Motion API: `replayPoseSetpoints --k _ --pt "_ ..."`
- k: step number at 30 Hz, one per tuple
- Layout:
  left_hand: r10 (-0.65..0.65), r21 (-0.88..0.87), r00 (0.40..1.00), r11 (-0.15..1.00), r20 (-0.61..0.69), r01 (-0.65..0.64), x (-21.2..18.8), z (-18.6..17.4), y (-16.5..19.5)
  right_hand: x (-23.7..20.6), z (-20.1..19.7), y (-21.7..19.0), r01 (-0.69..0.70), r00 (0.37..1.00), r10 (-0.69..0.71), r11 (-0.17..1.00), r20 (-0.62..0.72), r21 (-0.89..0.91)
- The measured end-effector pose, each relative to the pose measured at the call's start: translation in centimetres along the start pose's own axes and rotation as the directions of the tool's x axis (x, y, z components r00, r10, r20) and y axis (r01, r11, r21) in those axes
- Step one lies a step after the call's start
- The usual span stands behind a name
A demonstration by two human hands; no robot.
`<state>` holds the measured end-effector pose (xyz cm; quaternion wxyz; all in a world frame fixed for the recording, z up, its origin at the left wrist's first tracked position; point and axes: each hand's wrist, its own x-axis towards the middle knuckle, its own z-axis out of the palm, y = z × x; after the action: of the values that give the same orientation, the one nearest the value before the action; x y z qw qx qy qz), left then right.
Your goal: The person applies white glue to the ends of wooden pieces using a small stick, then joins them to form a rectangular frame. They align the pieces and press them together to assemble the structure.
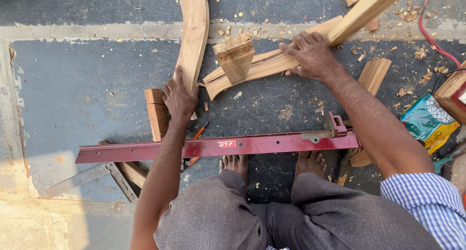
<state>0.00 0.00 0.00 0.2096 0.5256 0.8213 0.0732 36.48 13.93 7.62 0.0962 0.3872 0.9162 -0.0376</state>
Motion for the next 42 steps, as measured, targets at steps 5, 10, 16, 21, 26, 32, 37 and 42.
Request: replayPoseSetpoints --k 5,10,16,21,26,32,37,42 --pt "0.092 0.011 0.996 0.996 -0.011 -0.092 1.8 -0.7 -0.7 -3.3 3.1 -2.5 -0.123 0.986 0.128 0.991 -0.104 0.056" --pt "0.049 0.054 0.999 0.997 0.021 -0.05 5.5 -1.9 0.1 0.6 5.0 -1.9 -0.226 0.964 0.247 0.954 -0.095 0.195" --pt "-0.007 0.041 0.998 0.999 0.055 0.005 6.5 -4.0 2.3 1.7 3.0 -1.6 -0.236 0.953 0.283 0.916 -0.106 0.325" --pt "-0.041 0.054 0.994 0.998 0.098 0.036 6.7 -4.6 2.7 1.0 1.6 -1.9 -0.22 0.967 0.25 0.922 -0.054 0.319" --pt "-0.05 0.068 0.993 0.997 0.103 0.043 6.8 -5.1 3.9 0.7 0.6 -1.4 -0.216 0.969 0.242 0.933 -0.058 0.287" --pt "-0.04 0.047 0.997 0.998 0.073 0.037 7.7 -6.2 4.3 1.1 0.4 -1.2 -0.207 0.971 0.231 0.938 -0.057 0.28" --pt "-0.031 -0.01 0.997 0.999 0.075 0.031 9.0 -6.8 4.3 2.1 1.1 -1.4 -0.234 0.97 0.244 0.936 -0.009 0.262" --pt "0.019 -0.09 0.999 0.996 0.047 -0.014 10.4 -6.5 4.6 2.4 2.2 -1.0 -0.278 0.96 0.276 0.927 0.042 0.252"
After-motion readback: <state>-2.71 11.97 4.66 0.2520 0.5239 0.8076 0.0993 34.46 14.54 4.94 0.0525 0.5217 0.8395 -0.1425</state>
